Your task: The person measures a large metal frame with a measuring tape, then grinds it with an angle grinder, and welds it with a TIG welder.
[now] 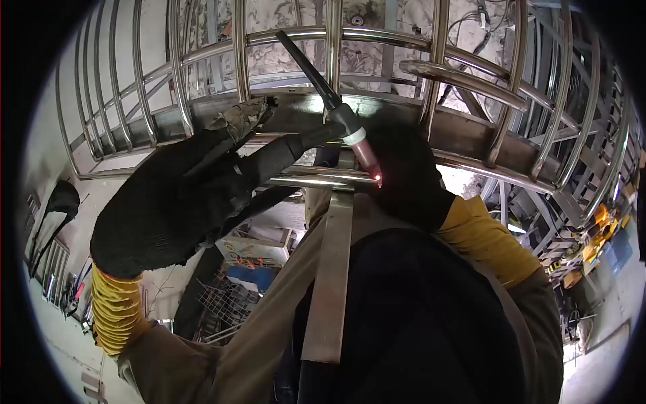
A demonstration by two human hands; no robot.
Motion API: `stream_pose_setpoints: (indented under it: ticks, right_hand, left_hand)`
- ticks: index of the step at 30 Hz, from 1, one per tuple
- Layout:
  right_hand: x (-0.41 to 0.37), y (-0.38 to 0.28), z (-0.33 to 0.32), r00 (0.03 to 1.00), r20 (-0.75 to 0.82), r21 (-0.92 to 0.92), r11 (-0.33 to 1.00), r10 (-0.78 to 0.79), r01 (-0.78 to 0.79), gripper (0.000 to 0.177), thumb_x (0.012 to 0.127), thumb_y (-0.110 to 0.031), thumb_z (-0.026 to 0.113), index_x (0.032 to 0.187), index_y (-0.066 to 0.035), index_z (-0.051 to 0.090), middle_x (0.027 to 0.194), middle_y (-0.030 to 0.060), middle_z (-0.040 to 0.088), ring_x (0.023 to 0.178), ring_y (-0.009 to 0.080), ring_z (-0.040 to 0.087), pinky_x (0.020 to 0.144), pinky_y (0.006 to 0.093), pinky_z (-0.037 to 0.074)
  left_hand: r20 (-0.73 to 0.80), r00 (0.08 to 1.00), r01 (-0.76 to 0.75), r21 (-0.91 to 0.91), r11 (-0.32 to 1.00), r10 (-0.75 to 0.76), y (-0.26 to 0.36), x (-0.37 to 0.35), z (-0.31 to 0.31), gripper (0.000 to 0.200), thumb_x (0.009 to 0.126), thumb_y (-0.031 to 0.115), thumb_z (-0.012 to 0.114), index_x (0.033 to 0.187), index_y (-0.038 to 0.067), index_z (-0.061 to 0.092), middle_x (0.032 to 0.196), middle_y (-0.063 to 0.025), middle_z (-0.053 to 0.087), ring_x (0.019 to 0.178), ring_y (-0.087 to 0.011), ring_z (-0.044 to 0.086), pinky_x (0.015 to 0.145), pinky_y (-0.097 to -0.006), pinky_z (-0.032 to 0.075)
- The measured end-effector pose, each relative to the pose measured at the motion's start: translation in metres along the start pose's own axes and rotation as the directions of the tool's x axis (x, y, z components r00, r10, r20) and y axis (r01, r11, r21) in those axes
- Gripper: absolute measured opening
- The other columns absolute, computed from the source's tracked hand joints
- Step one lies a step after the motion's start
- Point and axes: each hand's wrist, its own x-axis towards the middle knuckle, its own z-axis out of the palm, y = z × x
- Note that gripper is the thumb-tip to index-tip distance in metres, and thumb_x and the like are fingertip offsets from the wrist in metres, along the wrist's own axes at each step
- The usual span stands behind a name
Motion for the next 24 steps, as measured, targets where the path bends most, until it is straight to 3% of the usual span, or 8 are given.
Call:
stream_pose_setpoints:
  ticks: [3,5,9,12,18,20,23,24]
  right_hand:
    - [0.001,-0.001,-0.001,0.999,-0.039,0.01,1.0,-0.015,0.016,0.026,0.077,-0.013,0.075,0.098,-0.007,0.06,0.1,0.0144,0.058,0.099,0.0364,0.058,0.092,0.05,0.045]
    - [0.001,-0.002,-0.003,0.998,-0.056,0.031,0.999,-0.016,0.018,0.026,0.077,-0.012,0.075,0.097,-0.007,0.059,0.099,0.0143,0.057,0.099,0.0364,0.058,0.092,0.05,0.045]
    - [0.003,-0.002,-0.002,0.998,-0.057,0.013,1.0,0.0,0.001,0.025,0.076,-0.01,0.073,0.096,-0.007,0.058,0.097,0.0134,0.056,0.097,0.0361,0.057,0.091,0.0489,0.045]
    - [0.003,-0.001,-0.002,0.998,-0.055,0.052,0.999,-0.001,0.004,0.025,0.076,-0.008,0.072,0.096,-0.007,0.058,0.097,0.013,0.056,0.095,0.0354,0.058,0.089,0.0475,0.045]
    - [0.002,-0.001,-0.003,0.999,-0.035,0.047,0.999,0.001,0.001,0.026,0.078,-0.006,0.068,0.101,-0.006,0.057,0.1,0.0136,0.059,0.093,0.0353,0.06,0.087,0.0469,0.046]
    - [0.001,0.0,-0.001,0.999,-0.033,0.051,0.999,0.005,-0.003,0.027,0.078,-0.006,0.067,0.102,-0.006,0.057,0.101,0.014,0.061,0.093,0.0356,0.06,0.087,0.0473,0.047]
    - [-0.002,0.002,0.001,0.998,-0.061,-0.022,1.0,-0.021,0.02,0.029,0.078,-0.005,0.066,0.105,-0.006,0.057,0.103,0.0144,0.062,0.093,0.0359,0.061,0.087,0.0478,0.048]
    - [-0.006,0.007,0.002,1.0,0.005,0.034,0.999,-0.007,0.007,0.044,0.073,-0.011,0.076,0.112,-0.005,0.057,0.109,0.0161,0.062,0.101,0.038,0.061,0.092,0.0493,0.048]
  left_hand:
    - [0.002,0.998,-0.062,-0.08,0.995,0.062,-0.005,0.001,0.0,0.071,0.095,0.003,0.072,0.157,-0.005,0.038,0.144,-0.0175,0.063,0.126,-0.0224,0.065,0.107,-0.0347,0.053]
    - [-0.008,0.998,0.066,0.076,0.995,-0.066,0.009,0.001,0.0,0.072,0.094,0.001,0.072,0.157,-0.004,0.038,0.145,-0.0186,0.062,0.128,-0.0232,0.065,0.107,-0.0354,0.052]
    - [-0.002,0.999,0.045,0.063,0.997,-0.045,0.012,0.0,0.001,0.072,0.094,-0.001,0.07,0.158,-0.003,0.038,0.146,-0.0197,0.062,0.129,-0.0244,0.065,0.108,-0.036,0.052]
    - [0.017,1.0,-0.02,-0.054,0.998,0.021,0.005,-0.001,0.001,0.073,0.094,-0.002,0.069,0.159,-0.002,0.037,0.147,-0.0202,0.061,0.13,-0.0259,0.064,0.109,-0.0366,0.052]
    - [-0.001,1.0,-0.021,0.084,0.996,0.021,-0.003,-0.002,-0.001,0.074,0.091,-0.007,0.068,0.159,-0.002,0.039,0.148,-0.0214,0.06,0.13,-0.0258,0.064,0.108,-0.039,0.052]
    - [-0.052,0.997,-0.07,-0.099,0.993,0.065,0.0,-0.002,0.006,0.047,0.099,0.01,0.071,0.142,-0.002,0.057,0.106,-0.0114,0.072,0.096,-0.0162,0.068,0.083,-0.0314,0.058]
    - [-0.16,0.97,-0.208,-0.164,0.964,0.182,-0.001,0.004,0.015,0.046,0.104,0.007,0.06,0.149,0.002,0.052,0.1,-0.01,0.069,0.086,-0.0136,0.067,0.066,-0.0263,0.058]
    - [-0.256,0.947,-0.253,-0.211,0.944,0.197,-0.002,0.01,0.018,0.045,0.108,0.006,0.049,0.153,0.003,0.048,0.099,-0.0106,0.069,0.079,-0.0119,0.066,0.054,-0.0223,0.055]
